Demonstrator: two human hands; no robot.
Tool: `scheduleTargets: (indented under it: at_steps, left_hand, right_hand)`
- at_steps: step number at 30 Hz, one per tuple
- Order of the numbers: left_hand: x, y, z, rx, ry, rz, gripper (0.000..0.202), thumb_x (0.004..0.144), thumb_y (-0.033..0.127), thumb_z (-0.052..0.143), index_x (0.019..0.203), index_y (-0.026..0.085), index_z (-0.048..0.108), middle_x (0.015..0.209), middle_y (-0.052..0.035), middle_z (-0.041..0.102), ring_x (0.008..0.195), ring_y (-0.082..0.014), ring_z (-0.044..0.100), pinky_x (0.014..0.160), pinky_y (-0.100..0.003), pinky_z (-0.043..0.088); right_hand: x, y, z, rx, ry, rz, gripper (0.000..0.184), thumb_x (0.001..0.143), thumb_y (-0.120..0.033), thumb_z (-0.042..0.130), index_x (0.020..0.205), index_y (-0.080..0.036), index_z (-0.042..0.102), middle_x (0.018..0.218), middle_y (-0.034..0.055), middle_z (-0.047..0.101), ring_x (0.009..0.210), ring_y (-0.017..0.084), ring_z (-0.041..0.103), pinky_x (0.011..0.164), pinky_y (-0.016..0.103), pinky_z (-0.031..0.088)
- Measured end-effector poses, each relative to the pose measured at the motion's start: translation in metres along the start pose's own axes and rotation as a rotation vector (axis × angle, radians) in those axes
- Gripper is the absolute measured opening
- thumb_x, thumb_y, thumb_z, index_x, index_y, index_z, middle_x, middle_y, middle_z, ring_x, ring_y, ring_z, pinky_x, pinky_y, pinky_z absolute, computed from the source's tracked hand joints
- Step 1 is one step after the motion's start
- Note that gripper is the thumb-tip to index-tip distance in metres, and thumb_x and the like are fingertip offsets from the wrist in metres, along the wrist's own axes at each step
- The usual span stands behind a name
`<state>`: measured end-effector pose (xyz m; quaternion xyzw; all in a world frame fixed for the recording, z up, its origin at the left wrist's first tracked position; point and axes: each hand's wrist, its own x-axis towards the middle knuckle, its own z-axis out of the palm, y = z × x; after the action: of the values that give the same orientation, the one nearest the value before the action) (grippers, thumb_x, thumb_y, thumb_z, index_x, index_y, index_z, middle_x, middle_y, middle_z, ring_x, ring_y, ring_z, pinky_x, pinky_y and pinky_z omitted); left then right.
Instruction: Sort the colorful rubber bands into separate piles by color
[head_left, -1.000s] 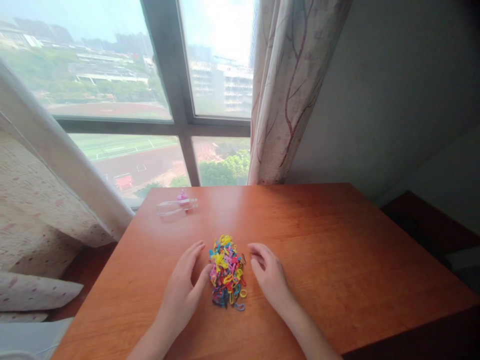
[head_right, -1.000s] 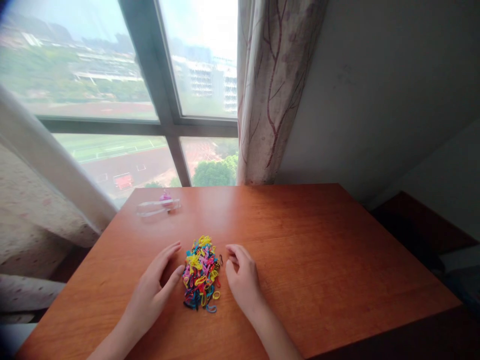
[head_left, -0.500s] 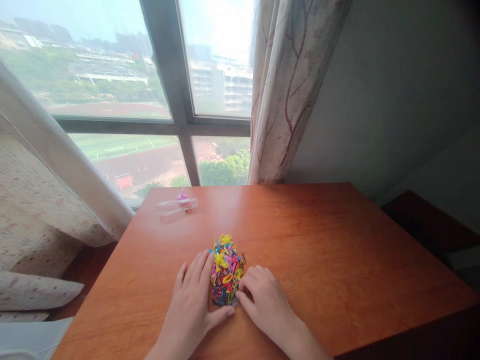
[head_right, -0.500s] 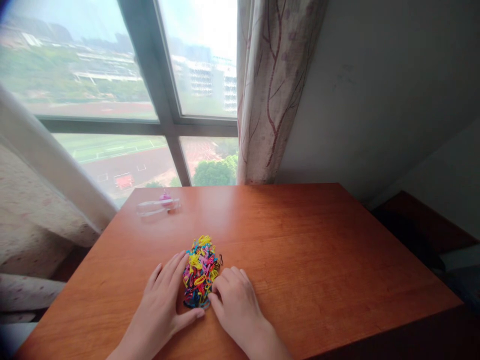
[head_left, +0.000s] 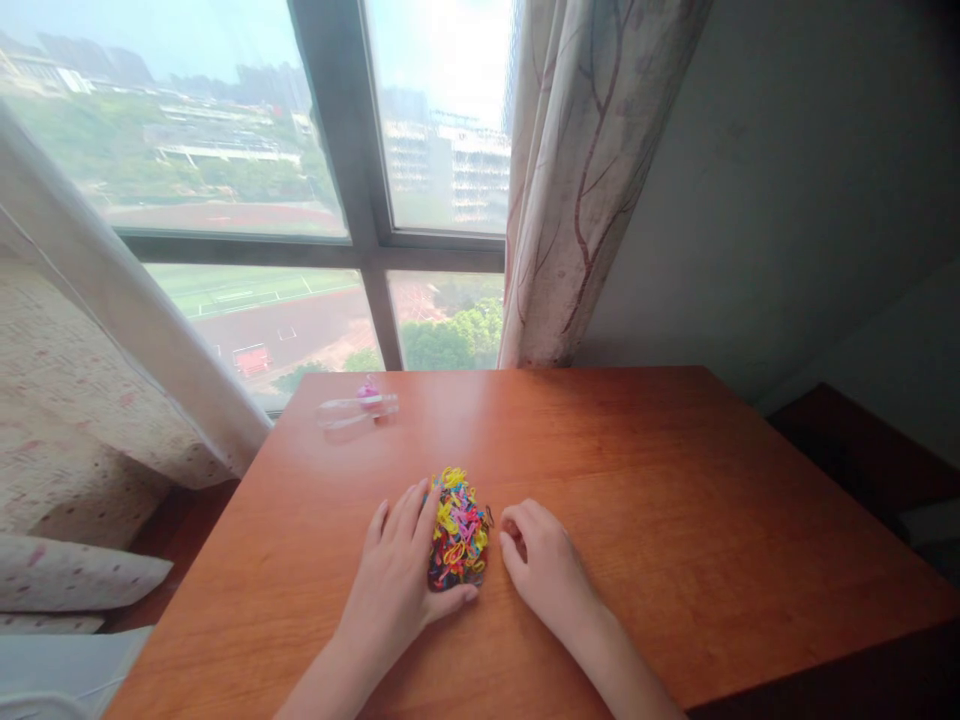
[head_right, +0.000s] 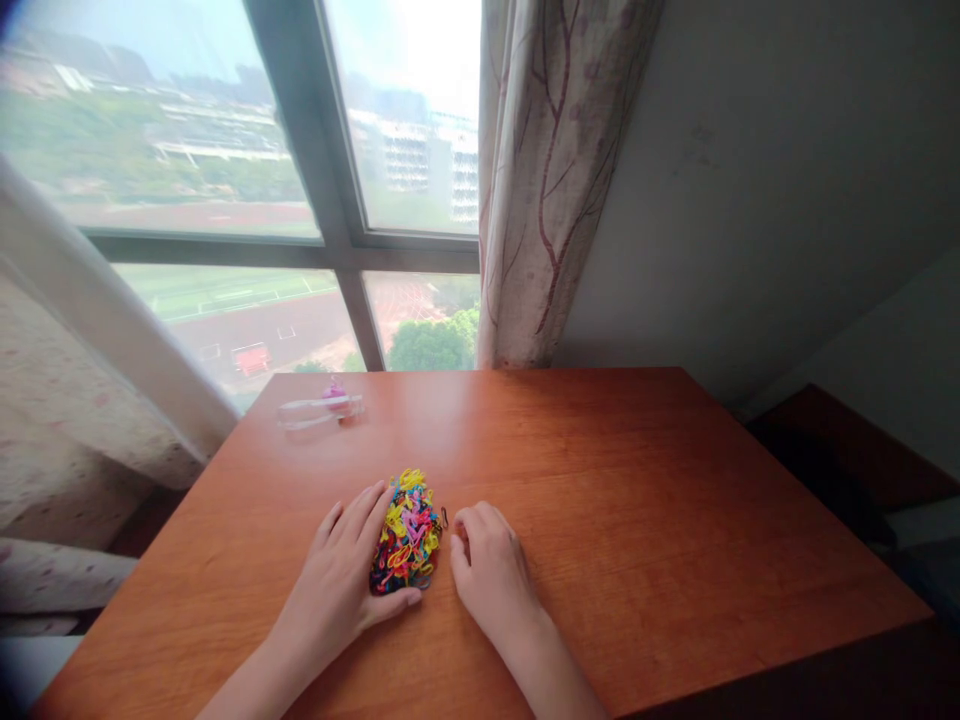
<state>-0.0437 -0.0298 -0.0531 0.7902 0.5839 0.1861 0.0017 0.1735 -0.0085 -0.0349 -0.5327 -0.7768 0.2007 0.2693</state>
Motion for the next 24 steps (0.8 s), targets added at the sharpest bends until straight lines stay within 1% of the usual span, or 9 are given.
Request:
scheduleTargets:
  at_steps: [3,5,9,11,14,17,19,21,24]
  left_hand:
    - [0.007,0.001,-0.001,-0.009,-0.021,0.005,0.111,0.059,0.061,0.075,0.15,0.017,0.029,0.149,-0.0214,0.042,0.135,-0.0368,0.041,0.113,-0.053,0.024]
    - [0.013,0.0,-0.001,-0.019,-0.031,0.006,0.109,0.06,0.059,0.076,0.149,0.016,0.031,0.149,-0.0217,0.042,0.135,-0.0369,0.041,0.112,-0.054,0.025]
    - [0.023,-0.002,0.0,-0.055,-0.02,-0.014,0.095,0.068,0.055,0.073,0.146,0.014,0.037,0.145,-0.0213,0.047,0.133,-0.0356,0.044,0.112,-0.054,0.027]
    - [0.026,-0.003,0.001,-0.082,-0.008,-0.015,0.092,0.069,0.054,0.072,0.145,0.015,0.038,0.145,-0.0203,0.048,0.133,-0.0354,0.045,0.112,-0.054,0.028]
    - [0.026,-0.004,0.002,-0.135,0.0,0.007,0.094,0.069,0.055,0.073,0.147,0.018,0.035,0.146,-0.0189,0.047,0.134,-0.0349,0.044,0.113,-0.054,0.027]
    - [0.023,-0.006,-0.001,-0.213,-0.015,0.026,0.104,0.065,0.057,0.076,0.15,0.02,0.028,0.147,-0.0191,0.046,0.135,-0.0354,0.043,0.113,-0.056,0.027]
    - [0.021,-0.007,-0.004,-0.279,-0.027,0.037,0.107,0.065,0.058,0.075,0.151,0.02,0.026,0.148,-0.0195,0.044,0.136,-0.0361,0.041,0.114,-0.056,0.027]
    - [0.02,-0.008,-0.007,-0.358,-0.023,0.03,0.097,0.073,0.058,0.07,0.151,0.02,0.027,0.148,-0.0187,0.044,0.137,-0.0353,0.04,0.114,-0.055,0.028]
    - [0.021,-0.01,-0.012,-0.516,0.003,-0.056,0.071,0.088,0.054,0.052,0.147,0.018,0.036,0.147,-0.0168,0.046,0.136,-0.0313,0.043,0.113,-0.05,0.034]
  right_hand:
    - [0.01,0.001,0.009,-0.081,0.025,-0.016,0.015,0.083,-0.007,0.053,0.088,-0.021,0.058,0.088,0.0043,0.06,0.084,0.021,0.057,0.076,0.031,0.044]
    - [0.017,0.0,0.014,-0.09,0.022,-0.035,0.016,0.084,-0.007,0.052,0.087,-0.02,0.06,0.089,0.0048,0.06,0.086,0.021,0.057,0.077,0.031,0.045]
    - [0.029,-0.002,0.017,-0.046,-0.003,-0.067,0.022,0.082,-0.004,0.05,0.086,-0.02,0.064,0.086,0.0046,0.062,0.084,0.02,0.058,0.077,0.03,0.046]
    - [0.034,0.0,0.016,0.001,-0.029,-0.092,0.027,0.082,-0.002,0.049,0.087,-0.021,0.067,0.084,0.004,0.063,0.081,0.019,0.06,0.075,0.028,0.047]
    - [0.04,0.007,0.013,0.057,-0.033,-0.087,0.032,0.08,-0.001,0.047,0.087,-0.021,0.07,0.082,0.0033,0.065,0.079,0.017,0.061,0.074,0.026,0.047]
    - [0.047,0.013,0.013,0.073,0.029,-0.025,0.034,0.076,0.001,0.045,0.084,-0.021,0.07,0.081,0.0035,0.065,0.079,0.018,0.061,0.075,0.027,0.048]
    - [0.052,0.014,0.014,0.109,0.061,-0.016,0.036,0.075,0.001,0.043,0.088,-0.02,0.07,0.085,0.0044,0.066,0.083,0.018,0.061,0.078,0.028,0.049]
    - [0.058,0.011,0.018,0.153,0.075,-0.047,0.038,0.077,-0.001,0.042,0.096,-0.019,0.07,0.093,0.0062,0.068,0.09,0.019,0.061,0.085,0.03,0.049]
    - [0.068,0.001,0.024,0.193,0.056,-0.127,0.039,0.081,-0.004,0.041,0.107,-0.016,0.068,0.105,0.0082,0.068,0.101,0.021,0.059,0.094,0.034,0.046]
